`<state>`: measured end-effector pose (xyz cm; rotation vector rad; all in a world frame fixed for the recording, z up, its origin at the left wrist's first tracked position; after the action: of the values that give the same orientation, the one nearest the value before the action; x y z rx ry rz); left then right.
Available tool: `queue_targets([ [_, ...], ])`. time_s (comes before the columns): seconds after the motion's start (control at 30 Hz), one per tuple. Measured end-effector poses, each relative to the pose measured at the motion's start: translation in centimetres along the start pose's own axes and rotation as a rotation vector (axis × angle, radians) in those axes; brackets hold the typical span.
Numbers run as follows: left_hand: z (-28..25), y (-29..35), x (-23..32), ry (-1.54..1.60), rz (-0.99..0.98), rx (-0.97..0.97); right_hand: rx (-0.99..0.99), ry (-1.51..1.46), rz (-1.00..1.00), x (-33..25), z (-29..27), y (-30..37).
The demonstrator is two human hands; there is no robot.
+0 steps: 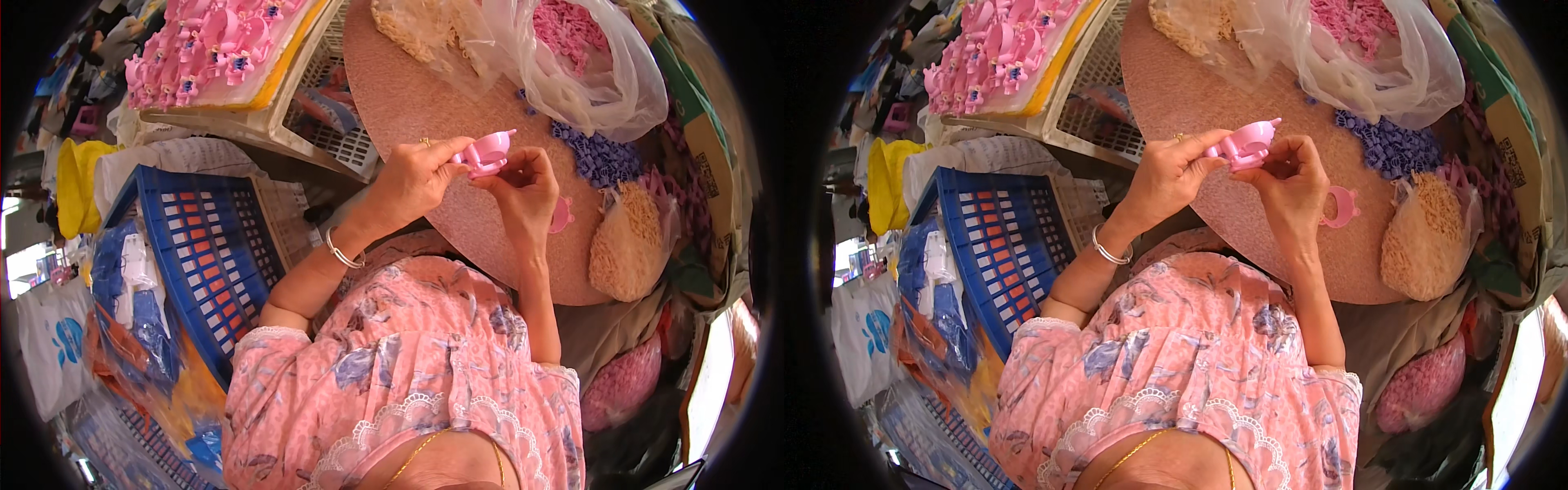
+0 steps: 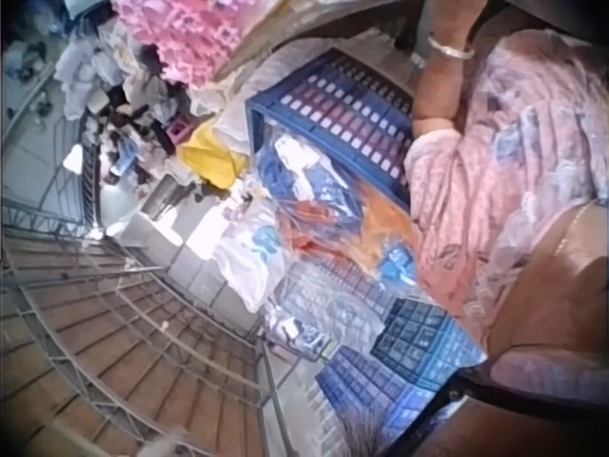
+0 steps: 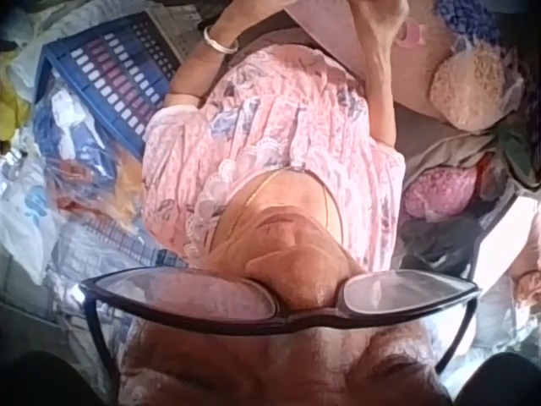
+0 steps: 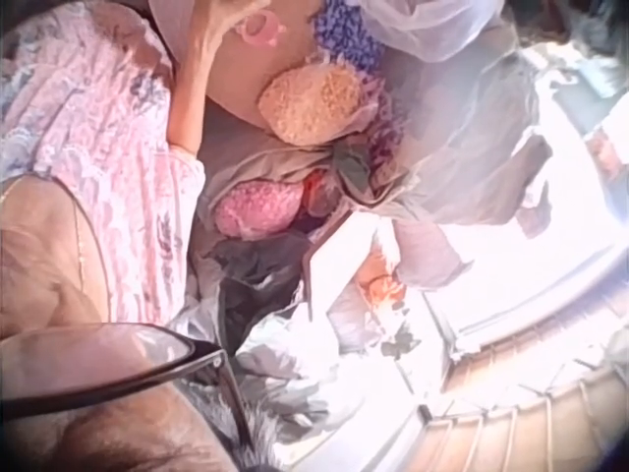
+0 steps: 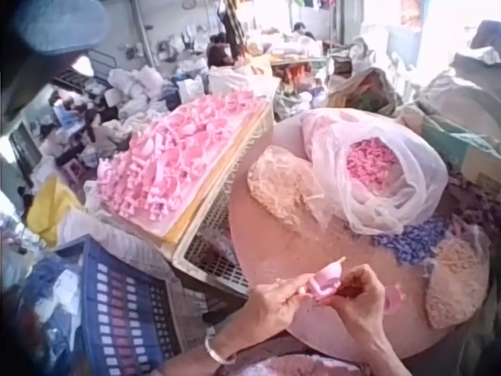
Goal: Assembling small plastic toy components by hand at a workbench.
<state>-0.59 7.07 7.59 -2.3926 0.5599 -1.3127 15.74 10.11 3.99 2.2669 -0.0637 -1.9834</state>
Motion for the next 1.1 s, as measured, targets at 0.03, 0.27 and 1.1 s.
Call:
queue_targets([
  [0.03, 0.2, 0.2, -0.2, 0.004, -0.017, 0.004, 0.031, 0.018, 0.008, 0.4, -0.2, 0.0],
  [0.27, 4.6, 2.8, -7.2, 1.232, -0.671, 0.359, 0.166, 0.211, -0.040, 0.0, -0.1, -0.5],
  [1.1, -30.6, -12.8, -8.9, 0.517, -0.146, 0.750, -0.080, 0.329, -0.348, 3.8, 0.9, 3.4],
])
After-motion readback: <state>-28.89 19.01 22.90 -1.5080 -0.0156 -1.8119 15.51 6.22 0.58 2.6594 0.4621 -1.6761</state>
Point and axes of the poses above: each hand's wrist, its own y-axis away from the middle knuckle, its own z-axis out of the palm, x = y × z, the point moved 8 cm from there along -y, towards the middle knuckle, and after that the axes turned 9 degrees about z, right-handed, at the moved point
